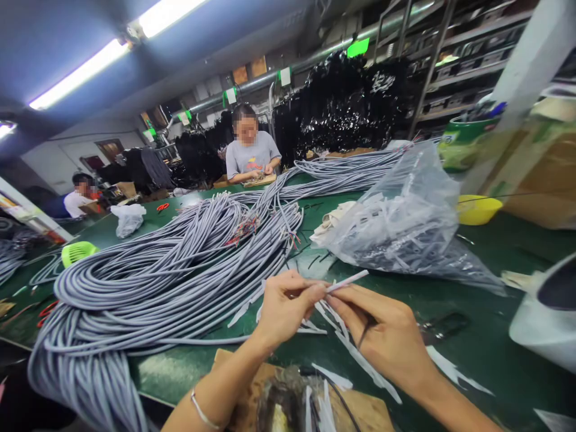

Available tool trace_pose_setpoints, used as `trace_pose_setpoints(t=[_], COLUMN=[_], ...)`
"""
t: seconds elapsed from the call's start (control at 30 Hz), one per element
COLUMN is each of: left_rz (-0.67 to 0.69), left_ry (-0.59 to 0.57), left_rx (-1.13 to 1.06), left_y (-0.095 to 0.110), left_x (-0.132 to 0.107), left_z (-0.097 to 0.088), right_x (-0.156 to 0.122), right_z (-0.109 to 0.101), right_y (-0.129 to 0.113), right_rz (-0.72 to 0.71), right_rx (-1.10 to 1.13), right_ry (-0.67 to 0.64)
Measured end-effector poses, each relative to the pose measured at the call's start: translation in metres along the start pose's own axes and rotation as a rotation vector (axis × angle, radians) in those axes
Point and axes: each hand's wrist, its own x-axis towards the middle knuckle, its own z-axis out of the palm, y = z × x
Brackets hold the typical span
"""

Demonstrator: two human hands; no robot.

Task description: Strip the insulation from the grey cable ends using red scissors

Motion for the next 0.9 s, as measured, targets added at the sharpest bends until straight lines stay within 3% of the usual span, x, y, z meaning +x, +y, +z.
trace_pose_setpoints(t=[0.17, 0.23, 0.3, 0.37, 0.47, 0.6, 0.7, 0.77, 0.83, 0.9], left_rz=[-0.165, -0.234, -0.271, -0.238, -0.097, 0.126, 0.18, 0.183, 0.184, 0.178], left_ry=[0.113, 0.038, -0.125, -0.222, -0.132, -0.064, -0.051, -0.003, 0.034, 0.024], left_rx=[-0.256, -0.346, -0.384, -0.364, -0.211, 0.2, 0.352, 0.367, 0.359, 0.348], left_y=[0.0, 0.002, 0.004, 0.007, 0.01, 0.012, 0.014, 0.016, 0.017, 0.017], left_x=[0.003, 0.006, 0.007, 0.006, 0.004, -0.002, -0.006, -0.008, -0.008, -0.009], left_z=[0.004, 0.0, -0.006, -0.012, -0.015, -0.008, -0.005, -0.006, -0.006, -0.006], right_x=[-0.006, -0.008, -0.009, -0.008, -0.004, 0.001, 0.003, 0.006, 0.01, 0.013], right_z=[0.007, 0.01, 0.011, 0.01, 0.004, -0.005, -0.013, -0.02, -0.027, -0.03], right_y=[-0.003, -0.003, -0.003, -0.001, 0.002, 0.007, 0.013, 0.016, 0.015, 0.011], right_rz=[-0.028, -0.022, 0.019, 0.079, 0.132, 0.117, 0.131, 0.215, 0.315, 0.362], right_rx=[0.026, 0.046, 0.071, 0.074, -0.018, -0.199, -0.35, -0.437, -0.398, -0.203], right_ry=[-0.026, -0.036, -0.064, -0.1, -0.068, -0.016, 0.032, 0.123, 0.219, 0.203])
